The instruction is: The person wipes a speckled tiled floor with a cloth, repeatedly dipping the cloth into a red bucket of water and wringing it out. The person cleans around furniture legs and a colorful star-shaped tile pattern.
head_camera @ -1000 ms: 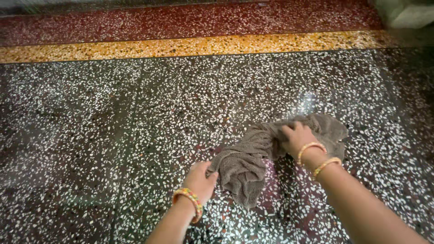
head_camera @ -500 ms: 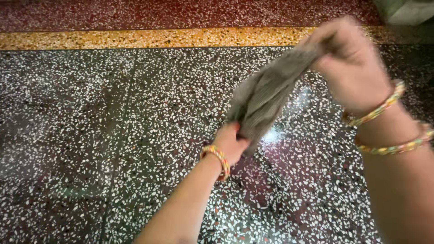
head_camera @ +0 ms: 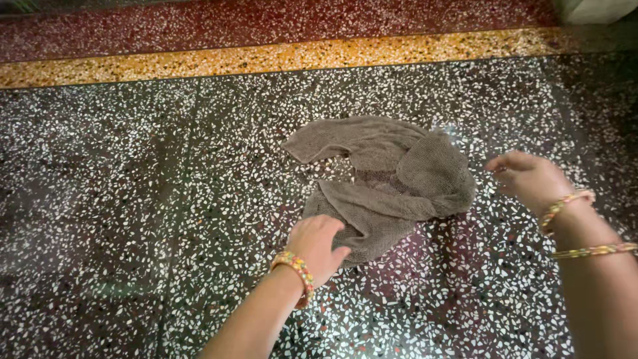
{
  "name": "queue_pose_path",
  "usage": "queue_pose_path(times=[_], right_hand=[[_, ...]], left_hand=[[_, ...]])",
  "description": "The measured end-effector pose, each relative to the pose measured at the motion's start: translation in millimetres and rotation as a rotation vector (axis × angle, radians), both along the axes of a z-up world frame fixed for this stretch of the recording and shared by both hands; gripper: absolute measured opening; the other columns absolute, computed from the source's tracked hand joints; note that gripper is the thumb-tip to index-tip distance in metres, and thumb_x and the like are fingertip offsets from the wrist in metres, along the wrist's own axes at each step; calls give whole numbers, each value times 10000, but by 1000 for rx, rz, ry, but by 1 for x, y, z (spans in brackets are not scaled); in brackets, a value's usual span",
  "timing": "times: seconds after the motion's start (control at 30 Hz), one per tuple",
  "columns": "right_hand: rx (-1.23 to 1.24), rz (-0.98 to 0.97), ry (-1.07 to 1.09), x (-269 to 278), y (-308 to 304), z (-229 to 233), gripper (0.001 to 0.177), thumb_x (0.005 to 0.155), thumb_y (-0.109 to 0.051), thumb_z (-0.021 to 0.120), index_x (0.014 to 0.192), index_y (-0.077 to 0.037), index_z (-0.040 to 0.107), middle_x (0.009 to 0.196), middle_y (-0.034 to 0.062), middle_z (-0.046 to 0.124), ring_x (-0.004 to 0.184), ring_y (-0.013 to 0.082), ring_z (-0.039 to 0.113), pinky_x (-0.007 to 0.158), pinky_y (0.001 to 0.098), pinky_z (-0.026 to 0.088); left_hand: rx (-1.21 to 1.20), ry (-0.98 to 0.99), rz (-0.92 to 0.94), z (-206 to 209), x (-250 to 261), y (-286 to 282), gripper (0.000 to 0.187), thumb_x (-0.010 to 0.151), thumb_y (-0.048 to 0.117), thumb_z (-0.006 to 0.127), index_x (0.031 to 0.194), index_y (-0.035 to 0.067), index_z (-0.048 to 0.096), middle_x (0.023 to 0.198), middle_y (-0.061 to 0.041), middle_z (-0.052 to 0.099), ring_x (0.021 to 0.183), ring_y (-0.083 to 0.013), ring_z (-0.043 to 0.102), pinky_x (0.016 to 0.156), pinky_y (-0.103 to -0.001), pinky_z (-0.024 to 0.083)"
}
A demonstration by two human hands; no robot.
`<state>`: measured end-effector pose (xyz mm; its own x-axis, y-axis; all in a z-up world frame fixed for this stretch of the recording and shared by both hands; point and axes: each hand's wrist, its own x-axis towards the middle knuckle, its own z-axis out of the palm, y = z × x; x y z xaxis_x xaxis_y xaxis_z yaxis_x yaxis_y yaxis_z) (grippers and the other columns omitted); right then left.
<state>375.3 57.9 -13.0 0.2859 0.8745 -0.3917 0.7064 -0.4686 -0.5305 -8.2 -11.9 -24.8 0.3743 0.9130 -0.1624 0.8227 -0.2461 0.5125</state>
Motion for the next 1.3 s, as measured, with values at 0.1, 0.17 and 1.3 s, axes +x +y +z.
queue_pose_path(times=[0.1,0.17,1.3], right_hand=[[-60,-9,76,-34,3,-16,322,1010,-157,553,1276,-91,722,1343,125,704,1245,281,651,1112,437,477],[-30,47,116,-70,15,-26,458,981,-273,567,1407,-111,606,1477,120,587,1351,290,564,1156,458,425],[101,-522,-772,155,-261,-209,686,989,-653,461,1533,-237,498,1616,159,386,1442,413,343,1072,684,245]], left_hand=[[-38,26,66,-15,-12,-3,389,853,304,752,1185,117,674,1231,-97,647,1222,-295,551,1070,-446,402],[-61,30,107,-21,-18,4,375,849,303,752,1162,110,684,1228,-94,647,1209,-295,559,1045,-441,423],[-27,60,53,-44,16,46,306,848,303,750,1036,63,731,1175,-160,680,1139,-353,608,1009,-451,467]])
